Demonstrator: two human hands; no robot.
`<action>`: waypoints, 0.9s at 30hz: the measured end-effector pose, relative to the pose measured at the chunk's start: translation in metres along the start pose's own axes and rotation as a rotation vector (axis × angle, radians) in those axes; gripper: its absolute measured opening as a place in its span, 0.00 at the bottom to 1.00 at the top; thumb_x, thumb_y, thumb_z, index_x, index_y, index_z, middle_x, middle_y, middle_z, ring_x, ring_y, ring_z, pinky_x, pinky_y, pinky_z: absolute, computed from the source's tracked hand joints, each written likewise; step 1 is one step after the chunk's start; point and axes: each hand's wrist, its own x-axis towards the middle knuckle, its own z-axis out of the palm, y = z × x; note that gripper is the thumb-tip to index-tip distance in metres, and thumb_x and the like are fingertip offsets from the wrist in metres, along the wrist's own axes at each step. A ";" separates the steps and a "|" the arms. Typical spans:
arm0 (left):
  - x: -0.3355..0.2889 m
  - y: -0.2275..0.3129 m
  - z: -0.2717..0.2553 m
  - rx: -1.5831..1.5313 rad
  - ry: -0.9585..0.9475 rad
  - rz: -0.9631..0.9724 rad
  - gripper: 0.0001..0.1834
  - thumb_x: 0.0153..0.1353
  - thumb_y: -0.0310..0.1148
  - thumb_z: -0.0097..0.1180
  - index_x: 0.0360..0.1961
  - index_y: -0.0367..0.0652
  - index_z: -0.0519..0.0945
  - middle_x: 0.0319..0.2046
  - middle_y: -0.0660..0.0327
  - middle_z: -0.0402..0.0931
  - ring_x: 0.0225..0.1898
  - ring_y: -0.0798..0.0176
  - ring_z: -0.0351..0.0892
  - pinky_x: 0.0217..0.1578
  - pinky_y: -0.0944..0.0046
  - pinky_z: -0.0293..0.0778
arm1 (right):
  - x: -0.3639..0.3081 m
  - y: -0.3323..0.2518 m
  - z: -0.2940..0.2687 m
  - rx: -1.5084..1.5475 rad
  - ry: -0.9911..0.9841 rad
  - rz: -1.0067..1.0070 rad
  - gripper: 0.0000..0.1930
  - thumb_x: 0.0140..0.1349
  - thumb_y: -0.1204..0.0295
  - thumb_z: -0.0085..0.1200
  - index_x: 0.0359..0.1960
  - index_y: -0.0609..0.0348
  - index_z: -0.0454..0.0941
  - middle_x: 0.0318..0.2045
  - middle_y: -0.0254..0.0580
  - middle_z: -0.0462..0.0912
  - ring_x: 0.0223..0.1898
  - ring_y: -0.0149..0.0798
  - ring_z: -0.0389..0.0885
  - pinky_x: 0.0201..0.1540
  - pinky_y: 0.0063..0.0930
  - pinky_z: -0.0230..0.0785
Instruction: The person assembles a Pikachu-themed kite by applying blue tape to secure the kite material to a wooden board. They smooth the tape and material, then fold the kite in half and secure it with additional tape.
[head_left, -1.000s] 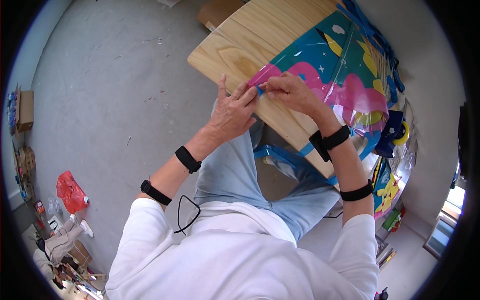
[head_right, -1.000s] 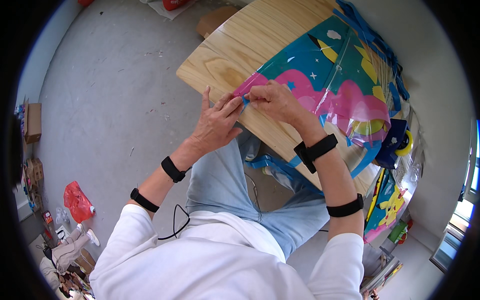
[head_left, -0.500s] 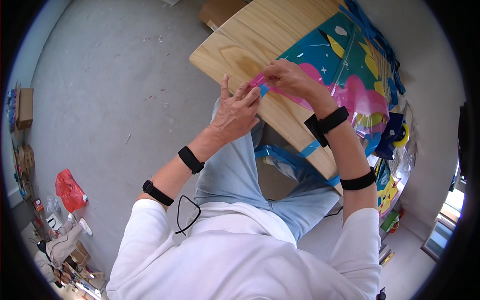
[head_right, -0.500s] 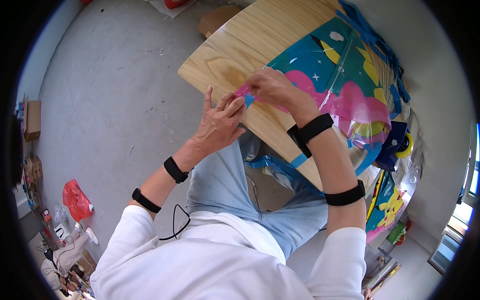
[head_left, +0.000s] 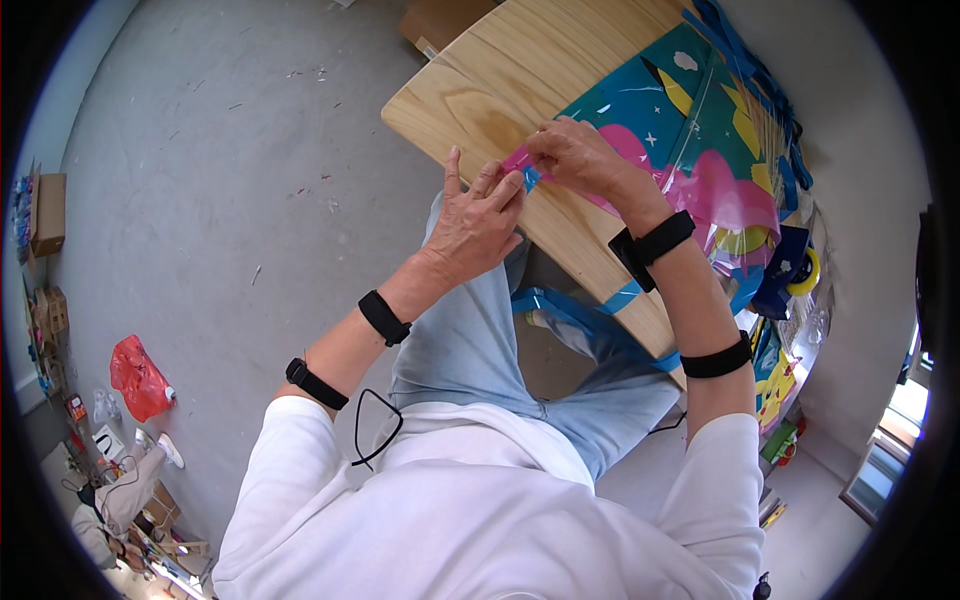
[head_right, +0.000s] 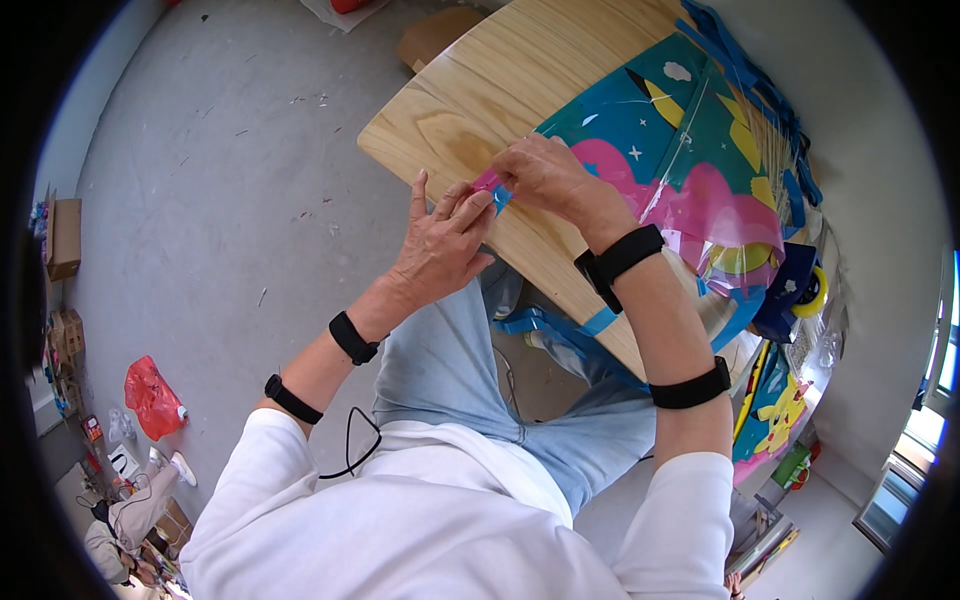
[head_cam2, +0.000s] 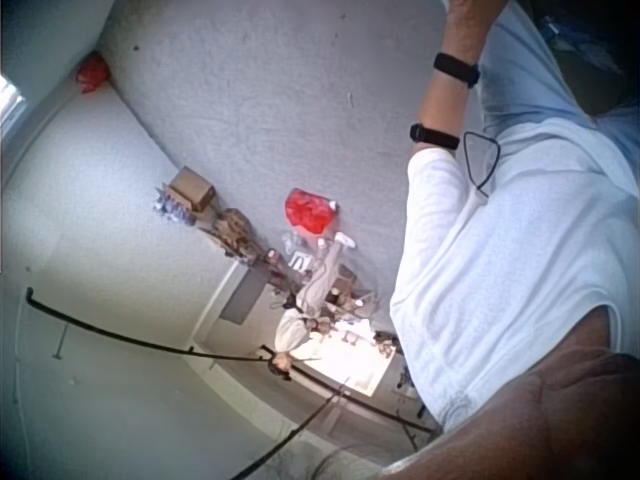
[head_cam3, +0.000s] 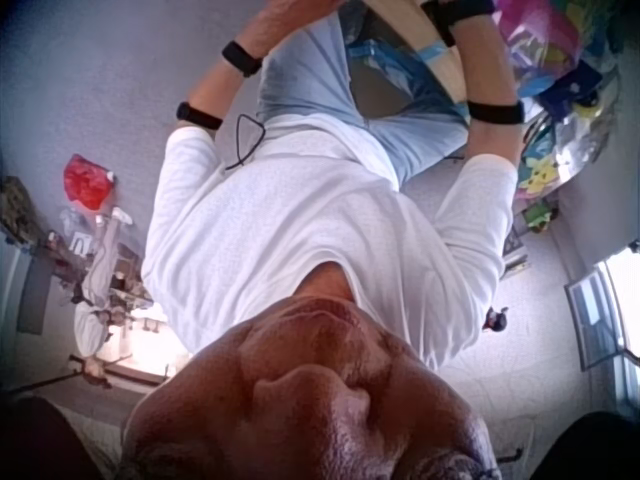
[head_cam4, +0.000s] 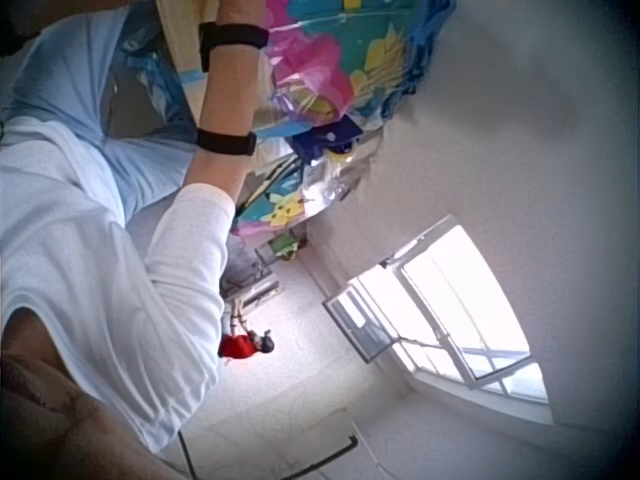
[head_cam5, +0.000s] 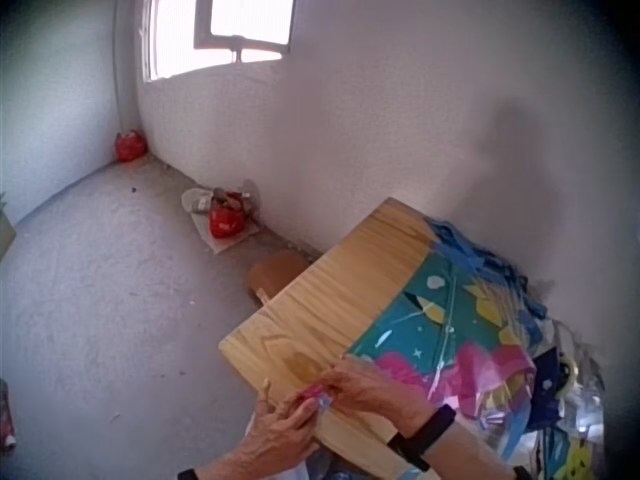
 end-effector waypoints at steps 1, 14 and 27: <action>0.000 0.000 0.000 0.003 0.000 0.000 0.36 0.45 0.41 0.72 0.57 0.42 0.76 0.59 0.62 0.64 0.66 0.55 0.63 0.68 0.25 0.42 | 0.000 0.000 0.000 0.002 0.004 0.002 0.03 0.54 0.73 0.58 0.31 0.53 0.80 0.31 0.40 0.79 0.40 0.49 0.77 0.40 0.45 0.70; 0.000 -0.001 -0.001 0.002 -0.008 0.016 0.36 0.46 0.42 0.72 0.57 0.39 0.77 0.63 0.60 0.63 0.70 0.56 0.58 0.69 0.26 0.40 | 0.003 -0.006 -0.002 -0.036 -0.110 0.108 0.06 0.56 0.71 0.55 0.34 0.48 0.83 0.36 0.34 0.83 0.48 0.45 0.77 0.45 0.44 0.67; 0.002 -0.002 -0.001 -0.018 -0.050 0.060 0.32 0.46 0.41 0.71 0.54 0.40 0.80 0.62 0.64 0.68 0.69 0.59 0.61 0.70 0.25 0.37 | 0.009 -0.018 -0.012 -0.129 -0.180 0.192 0.07 0.53 0.69 0.60 0.33 0.53 0.86 0.35 0.45 0.86 0.45 0.51 0.83 0.43 0.48 0.72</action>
